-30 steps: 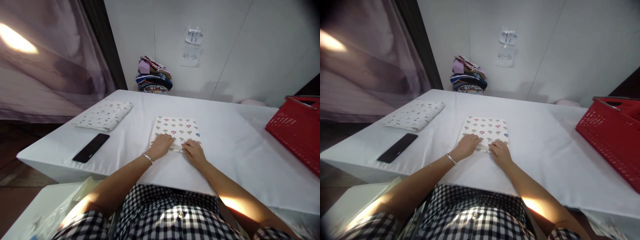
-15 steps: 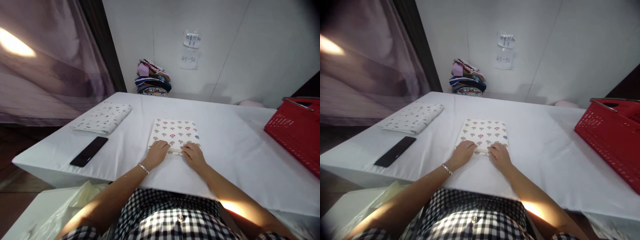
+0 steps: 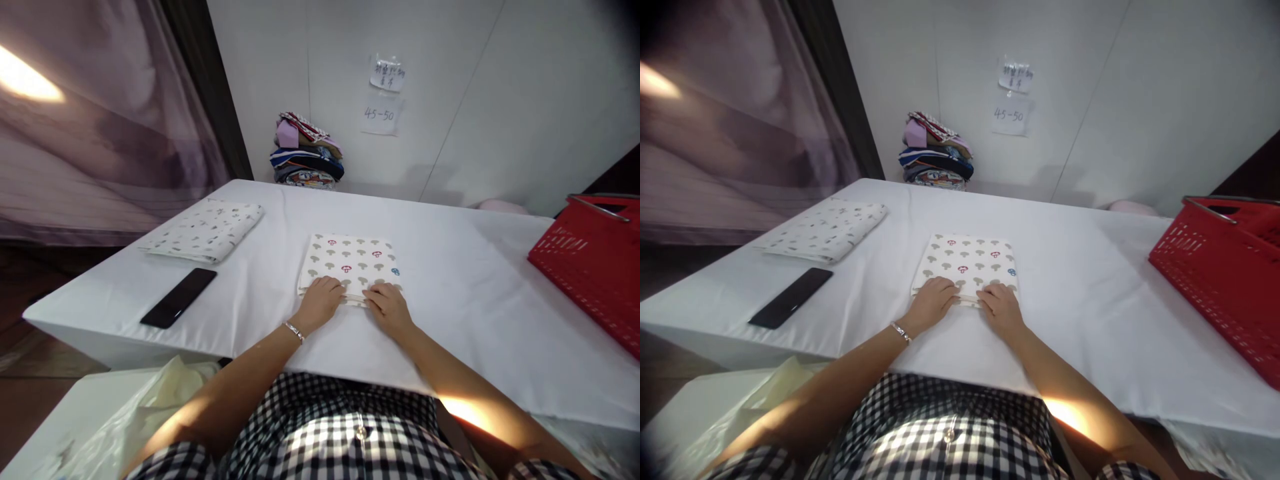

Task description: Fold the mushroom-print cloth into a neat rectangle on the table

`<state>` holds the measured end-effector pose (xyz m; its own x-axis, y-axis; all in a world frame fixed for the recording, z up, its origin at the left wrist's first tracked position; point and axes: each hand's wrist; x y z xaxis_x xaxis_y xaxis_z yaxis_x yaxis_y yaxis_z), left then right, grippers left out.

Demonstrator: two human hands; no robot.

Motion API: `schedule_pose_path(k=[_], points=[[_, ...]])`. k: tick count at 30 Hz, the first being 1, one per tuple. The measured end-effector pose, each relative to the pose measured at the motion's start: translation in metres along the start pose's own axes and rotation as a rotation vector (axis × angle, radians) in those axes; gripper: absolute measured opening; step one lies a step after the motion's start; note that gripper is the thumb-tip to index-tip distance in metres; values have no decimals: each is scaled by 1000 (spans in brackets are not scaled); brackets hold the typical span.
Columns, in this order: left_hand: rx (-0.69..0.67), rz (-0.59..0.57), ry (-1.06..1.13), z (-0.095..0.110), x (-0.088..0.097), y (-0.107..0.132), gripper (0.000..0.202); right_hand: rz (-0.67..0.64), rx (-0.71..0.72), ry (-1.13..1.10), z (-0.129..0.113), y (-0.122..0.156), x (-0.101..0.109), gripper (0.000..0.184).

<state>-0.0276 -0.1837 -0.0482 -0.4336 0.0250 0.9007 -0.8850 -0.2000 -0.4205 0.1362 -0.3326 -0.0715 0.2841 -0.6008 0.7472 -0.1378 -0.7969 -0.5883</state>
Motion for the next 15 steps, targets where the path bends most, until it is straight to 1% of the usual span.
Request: schedule_pose_path(k=[6,11,15], points=[[13,17,17,0,-1,-1,13,-7,-5,-6,0,0,0,24],[-54,23,10,7,-4,-6,14,6,20,-8,-1,-1,0,23],[-43,24,-29,10,-8,-6,10,-17,45,-1,-4,-1,5,25]])
Point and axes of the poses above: each hand's wrist, its own y-axis away from the middle knuckle, its own x-axis out of the back of the hand, z = x × y, and after that the axes turned 3 degrees about -y, right-handed
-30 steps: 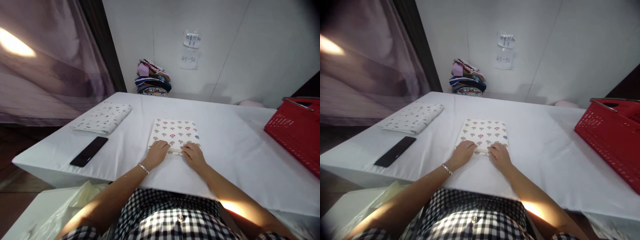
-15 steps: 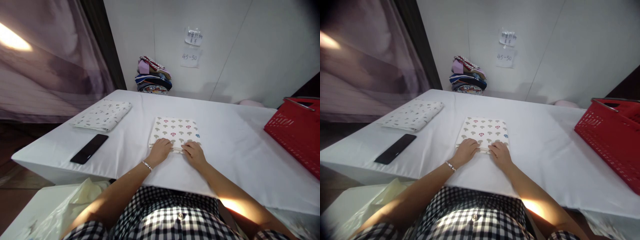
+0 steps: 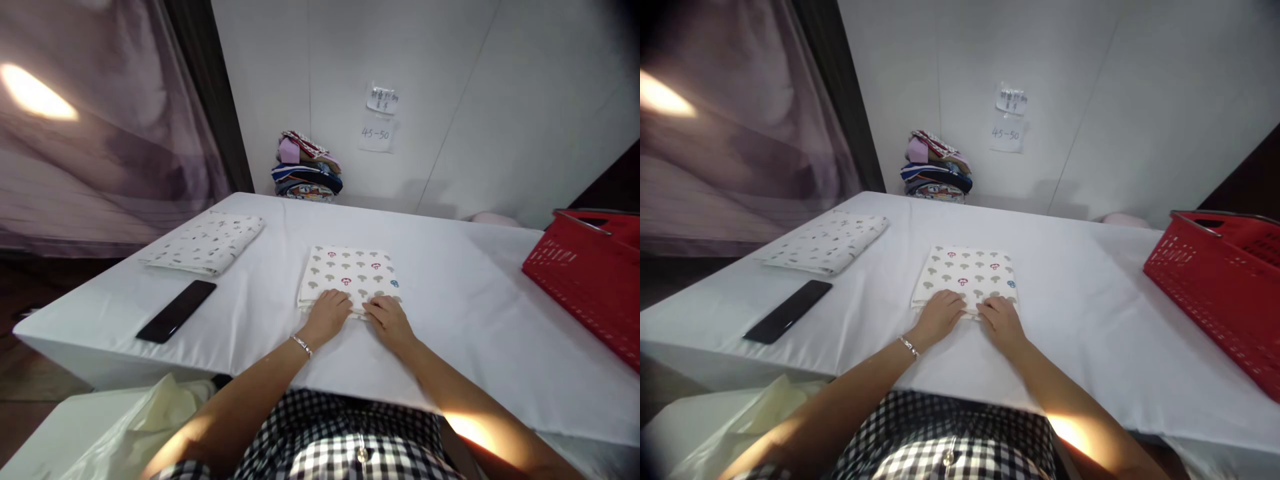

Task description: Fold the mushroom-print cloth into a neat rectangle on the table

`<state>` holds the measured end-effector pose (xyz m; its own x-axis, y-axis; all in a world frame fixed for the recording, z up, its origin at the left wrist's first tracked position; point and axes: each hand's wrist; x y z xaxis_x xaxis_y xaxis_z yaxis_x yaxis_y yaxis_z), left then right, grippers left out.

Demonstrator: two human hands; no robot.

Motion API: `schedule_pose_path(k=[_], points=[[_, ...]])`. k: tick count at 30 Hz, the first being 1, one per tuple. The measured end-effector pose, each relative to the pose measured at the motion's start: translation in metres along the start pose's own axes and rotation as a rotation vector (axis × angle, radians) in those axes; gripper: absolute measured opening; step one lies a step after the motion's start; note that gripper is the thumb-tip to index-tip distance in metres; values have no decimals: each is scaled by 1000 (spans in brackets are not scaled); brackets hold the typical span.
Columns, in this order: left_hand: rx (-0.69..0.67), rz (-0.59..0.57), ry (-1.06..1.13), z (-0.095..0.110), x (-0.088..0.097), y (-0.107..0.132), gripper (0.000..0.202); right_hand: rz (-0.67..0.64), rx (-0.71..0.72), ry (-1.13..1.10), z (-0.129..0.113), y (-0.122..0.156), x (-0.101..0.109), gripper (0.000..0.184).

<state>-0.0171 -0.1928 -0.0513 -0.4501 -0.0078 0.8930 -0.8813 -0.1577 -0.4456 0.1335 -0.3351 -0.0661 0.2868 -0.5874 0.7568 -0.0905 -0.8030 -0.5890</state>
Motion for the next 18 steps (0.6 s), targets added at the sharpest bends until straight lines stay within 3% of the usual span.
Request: schedule_pose_path(k=[8,18], points=[[-31,29,-14,0,-1,4,9,-7,-1,-70,-3,17,10,38],[42,39,-67,-2,8,12,6,7,-49,-111,-13,12,17,26]])
Point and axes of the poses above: each hand's wrist, its own y-axis away from the middle knuckle, its own x-axis out of the back of the hand, z = x × y, and after that the axes turned 3 degrees about -y, right-handed
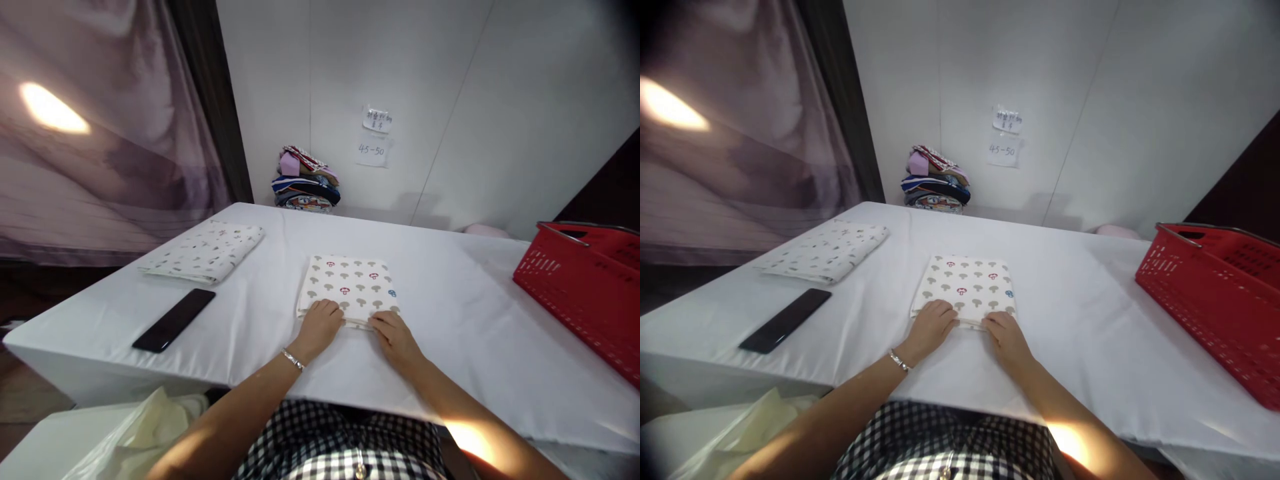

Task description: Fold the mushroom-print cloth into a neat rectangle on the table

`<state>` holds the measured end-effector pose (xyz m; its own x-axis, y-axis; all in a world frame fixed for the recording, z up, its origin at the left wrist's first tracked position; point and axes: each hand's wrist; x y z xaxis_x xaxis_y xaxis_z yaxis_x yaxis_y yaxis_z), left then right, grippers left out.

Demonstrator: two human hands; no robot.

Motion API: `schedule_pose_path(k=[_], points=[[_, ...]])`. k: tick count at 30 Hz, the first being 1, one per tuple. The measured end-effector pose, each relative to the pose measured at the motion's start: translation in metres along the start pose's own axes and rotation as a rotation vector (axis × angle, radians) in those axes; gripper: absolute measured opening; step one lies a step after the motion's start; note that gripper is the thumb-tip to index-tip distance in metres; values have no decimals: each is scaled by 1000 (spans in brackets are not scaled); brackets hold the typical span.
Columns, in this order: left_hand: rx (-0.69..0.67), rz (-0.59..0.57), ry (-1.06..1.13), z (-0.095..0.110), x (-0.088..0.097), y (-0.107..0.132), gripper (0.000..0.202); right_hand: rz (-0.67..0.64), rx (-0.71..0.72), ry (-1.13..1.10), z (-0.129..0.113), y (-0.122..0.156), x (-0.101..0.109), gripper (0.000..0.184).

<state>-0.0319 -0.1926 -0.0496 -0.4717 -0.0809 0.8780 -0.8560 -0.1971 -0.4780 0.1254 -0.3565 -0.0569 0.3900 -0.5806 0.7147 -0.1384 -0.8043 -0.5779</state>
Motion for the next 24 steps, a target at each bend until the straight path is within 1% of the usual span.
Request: schedule_pose_path(k=[4,7,10,14,20,22,24], points=[[2,-12,-28,-1,1,2,7,-36,-56,15,-8,-16,-2,21],[6,-25,-30,-1,1,2,10,-114,-25,41,-14,-29,-12,22],[2,-48,-18,-6,3,5,11,-120,-1,65,-16,-32,-23,23],[17,-78,12,-23,11,14,9,-68,11,44,-13,-24,-32,26],[102,-109,20,-55,25,32,10,-15,3,37,-11,-16,-35,28],[134,-122,68,-62,29,37,10,-6,1,40,-10,-16,-36,28],[199,-128,143,-66,33,40,10,-8,-7,46,-10,-16,-37,28]])
Point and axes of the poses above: each hand's wrist, its own y-axis away from the middle knuckle, its own x-axis out of the back of the hand, z = x × y, and after that the axes turned 3 degrees about -y, right-handed
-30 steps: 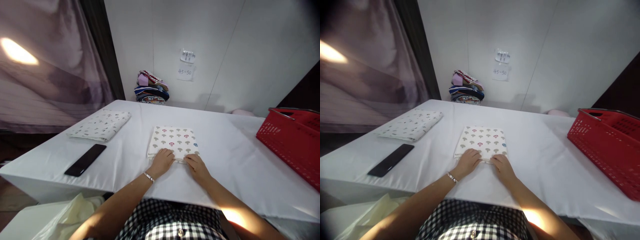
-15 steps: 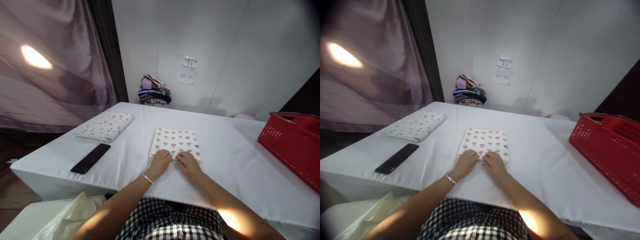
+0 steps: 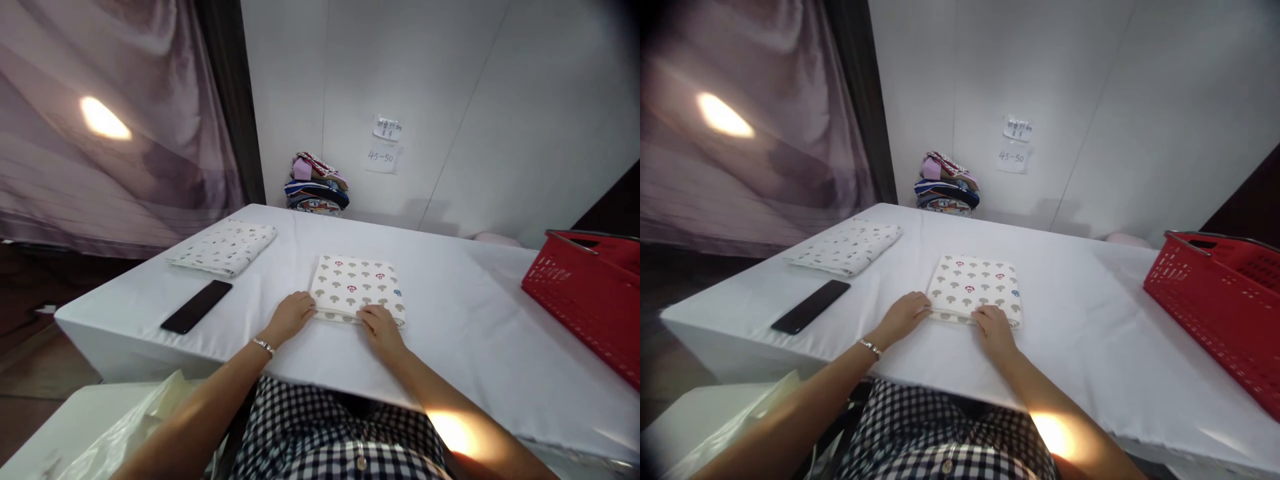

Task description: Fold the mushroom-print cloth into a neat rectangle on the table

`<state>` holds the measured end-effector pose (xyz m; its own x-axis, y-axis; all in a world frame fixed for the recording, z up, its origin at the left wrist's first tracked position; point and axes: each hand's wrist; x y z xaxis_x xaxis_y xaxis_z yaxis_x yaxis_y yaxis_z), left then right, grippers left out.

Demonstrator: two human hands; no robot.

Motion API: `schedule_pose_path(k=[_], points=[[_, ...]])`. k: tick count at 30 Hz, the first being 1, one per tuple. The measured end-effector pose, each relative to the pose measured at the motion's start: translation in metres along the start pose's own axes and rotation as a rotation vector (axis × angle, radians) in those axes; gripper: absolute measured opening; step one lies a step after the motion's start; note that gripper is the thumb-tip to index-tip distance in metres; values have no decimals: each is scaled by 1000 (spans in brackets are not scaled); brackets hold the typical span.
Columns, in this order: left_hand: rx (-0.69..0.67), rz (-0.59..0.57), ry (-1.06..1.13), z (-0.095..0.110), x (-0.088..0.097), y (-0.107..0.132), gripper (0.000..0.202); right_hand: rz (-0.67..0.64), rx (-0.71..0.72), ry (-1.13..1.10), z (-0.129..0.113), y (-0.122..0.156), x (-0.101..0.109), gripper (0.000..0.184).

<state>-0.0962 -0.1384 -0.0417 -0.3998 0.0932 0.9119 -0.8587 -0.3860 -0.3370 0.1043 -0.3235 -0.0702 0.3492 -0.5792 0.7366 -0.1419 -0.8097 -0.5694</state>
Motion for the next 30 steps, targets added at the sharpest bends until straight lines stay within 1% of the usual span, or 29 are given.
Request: schedule_pose_path(k=[3,7,11,13,16,22,25,30], points=[[187,25,139,-2,4,4,14,-9,-31,4,0,0,0,27],[452,68,310,0,2,4,18,-10,-71,-8,-3,0,0,25],[656,57,444,6,-3,-6,25,9,-81,0,-4,1,-2,25],[719,56,461,9,-6,-13,29,23,-83,10,-4,2,-4,26],[738,67,449,14,-9,-19,29,36,-81,37,-4,3,-6,28],[692,92,456,17,-11,-19,20,34,-53,88,-6,6,-6,31],[670,112,460,17,-8,-19,20,38,-43,88,-5,7,-6,33],[610,185,487,18,1,-18,25,26,-37,78,-4,9,-7,34]])
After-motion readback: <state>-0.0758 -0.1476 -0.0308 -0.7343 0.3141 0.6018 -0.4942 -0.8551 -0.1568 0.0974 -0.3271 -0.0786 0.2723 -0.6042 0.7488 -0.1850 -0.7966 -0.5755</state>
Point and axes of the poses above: each hand's wrist, its own y-axis away from the middle knuckle, its own x-axis out of the back of the hand, z = x × y, and after that the axes turned 3 degrees about -y, right-handed
